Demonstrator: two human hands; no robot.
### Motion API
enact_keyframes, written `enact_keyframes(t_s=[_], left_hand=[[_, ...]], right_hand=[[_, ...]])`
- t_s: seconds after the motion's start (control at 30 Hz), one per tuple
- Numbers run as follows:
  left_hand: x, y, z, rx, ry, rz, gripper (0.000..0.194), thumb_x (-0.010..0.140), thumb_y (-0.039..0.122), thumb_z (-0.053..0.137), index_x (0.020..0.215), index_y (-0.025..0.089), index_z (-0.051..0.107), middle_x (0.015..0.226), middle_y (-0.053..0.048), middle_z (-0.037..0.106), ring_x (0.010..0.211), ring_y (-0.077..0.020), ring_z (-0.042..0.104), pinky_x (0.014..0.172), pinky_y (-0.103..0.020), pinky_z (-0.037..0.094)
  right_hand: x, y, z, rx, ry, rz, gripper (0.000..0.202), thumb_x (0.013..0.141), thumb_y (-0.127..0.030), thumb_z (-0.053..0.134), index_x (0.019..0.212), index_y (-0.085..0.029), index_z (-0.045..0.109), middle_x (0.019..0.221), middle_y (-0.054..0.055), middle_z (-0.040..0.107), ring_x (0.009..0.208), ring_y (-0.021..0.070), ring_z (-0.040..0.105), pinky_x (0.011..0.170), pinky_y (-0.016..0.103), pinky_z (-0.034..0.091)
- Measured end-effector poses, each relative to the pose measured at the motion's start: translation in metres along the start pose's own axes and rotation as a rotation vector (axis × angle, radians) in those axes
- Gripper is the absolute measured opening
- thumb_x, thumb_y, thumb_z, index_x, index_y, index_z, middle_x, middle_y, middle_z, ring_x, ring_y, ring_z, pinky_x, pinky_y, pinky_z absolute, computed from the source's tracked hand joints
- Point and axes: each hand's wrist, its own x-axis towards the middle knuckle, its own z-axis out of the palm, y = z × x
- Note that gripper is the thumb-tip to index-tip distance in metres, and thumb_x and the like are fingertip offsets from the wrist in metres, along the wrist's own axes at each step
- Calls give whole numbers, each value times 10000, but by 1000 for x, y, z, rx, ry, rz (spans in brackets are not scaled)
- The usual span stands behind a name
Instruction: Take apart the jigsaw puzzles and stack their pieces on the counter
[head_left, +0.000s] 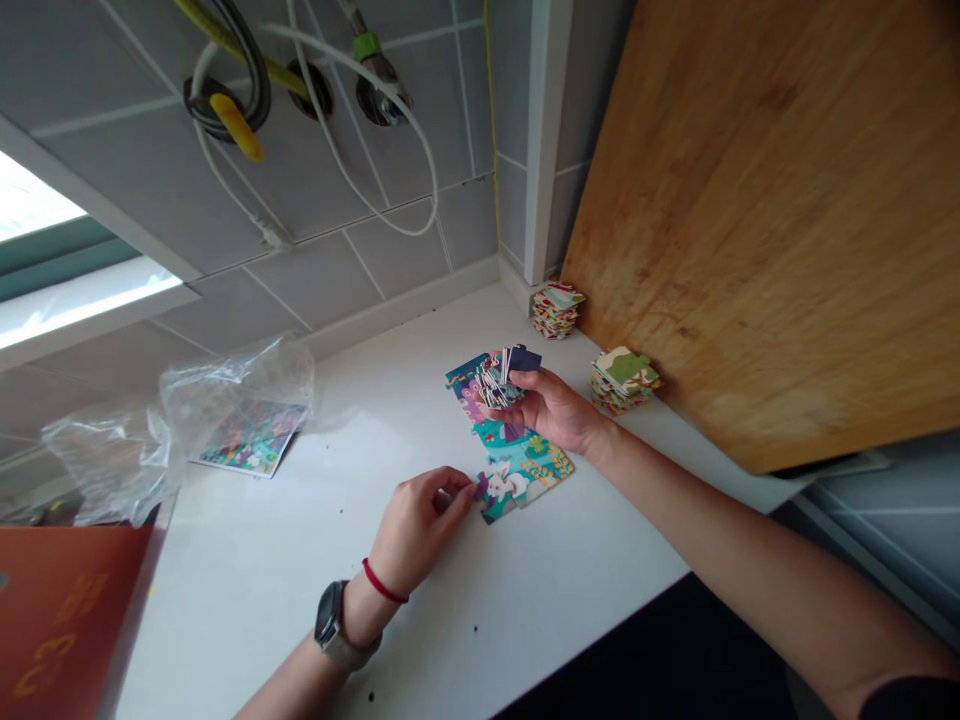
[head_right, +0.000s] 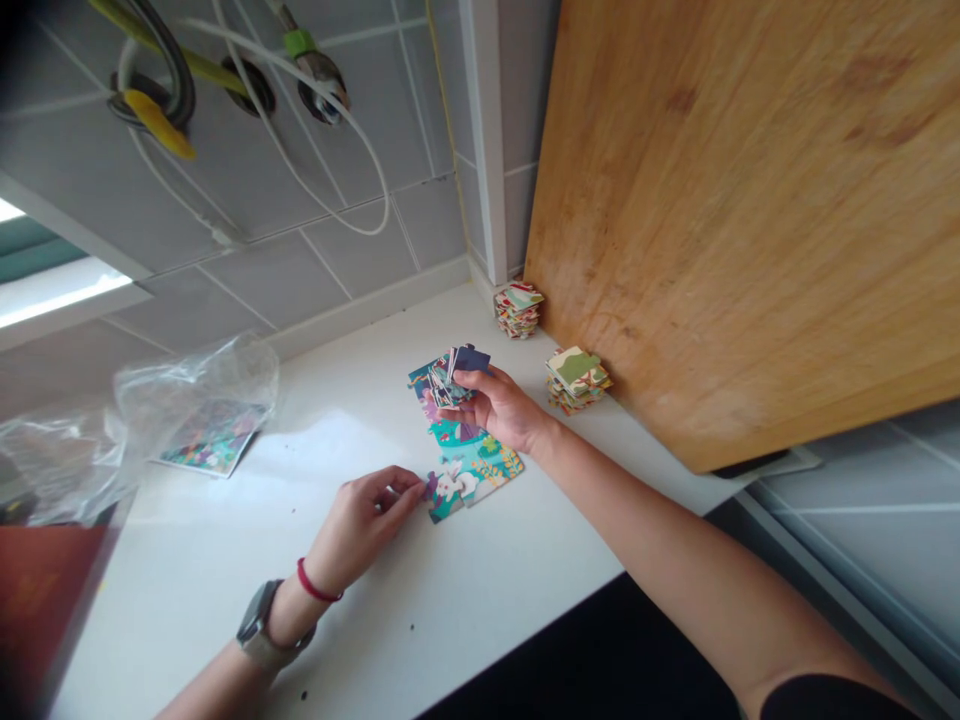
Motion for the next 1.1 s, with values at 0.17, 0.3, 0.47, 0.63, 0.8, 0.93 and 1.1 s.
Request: enact_keyframes(t_s=[0.17, 0.3, 0.47, 0.63, 0.8, 0.93, 1.1], left_hand=[[-3, -1, 6, 245, 117, 418, 234, 988, 373, 564, 1098, 249, 730, 1115, -101, 693, 899, -201, 671, 773, -346, 569], [-6, -2, 12, 301, 55, 616, 288, 949, 371, 645, 1211, 261, 685, 1336, -122, 633, 1238, -304, 570, 966, -483, 545], [-9, -1, 18, 271, 68, 618, 217, 976, 287, 608, 1170, 250, 696, 1292, -104, 668, 1188, -270, 594, 950, -442, 554], [-11, 3, 24, 310, 126, 570, 232, 969, 279, 615, 1189, 258, 688, 1277, -97, 666, 1124, -266, 598, 900, -440, 556], [-16, 9, 29, 399, 162, 543, 270, 971, 247, 592, 1231, 253, 665, 1259, -111, 661, 1069, -274, 590, 838, -443, 550], [-18, 12, 31, 434, 186, 527, 271, 967, 230, 583, 1226, 249, 663, 1230, -118, 669, 1034, -268, 593, 812, -430, 545], [-17, 12, 30, 471, 187, 546, 257, 963, 236, 588, 1207, 244, 669, 1226, -114, 670, 1048, -278, 599, 817, -434, 545]], right_hand=[[-1, 0, 1, 0, -16, 9, 332, 793, -245, 746, 1113, -220, 660, 998, 38, 780, 918, 241, 768, 829, 408, 659], [-1, 0, 1, -11, -13, 15, 424, 806, -243, 730, 1219, -234, 635, 1009, 39, 782, 919, 240, 771, 814, 395, 662], [0, 1, 1, -8, -8, 25, 395, 810, -233, 728, 1195, -221, 643, 991, 38, 783, 904, 238, 772, 815, 399, 660], [1, 3, -2, -11, -30, 11, 374, 823, -242, 724, 1188, -229, 645, 1000, 39, 782, 923, 240, 766, 815, 401, 658], [1, 3, 0, -18, -16, 14, 440, 818, -238, 724, 1247, -235, 626, 998, 38, 781, 925, 239, 765, 828, 412, 654], [-1, 1, 3, -15, -9, 12, 446, 809, -236, 733, 1243, -237, 628, 984, 36, 782, 914, 242, 767, 805, 402, 659], [-1, 1, 3, -6, -19, 12, 413, 825, -239, 716, 1230, -236, 634, 993, 37, 782, 925, 242, 766, 794, 391, 660]])
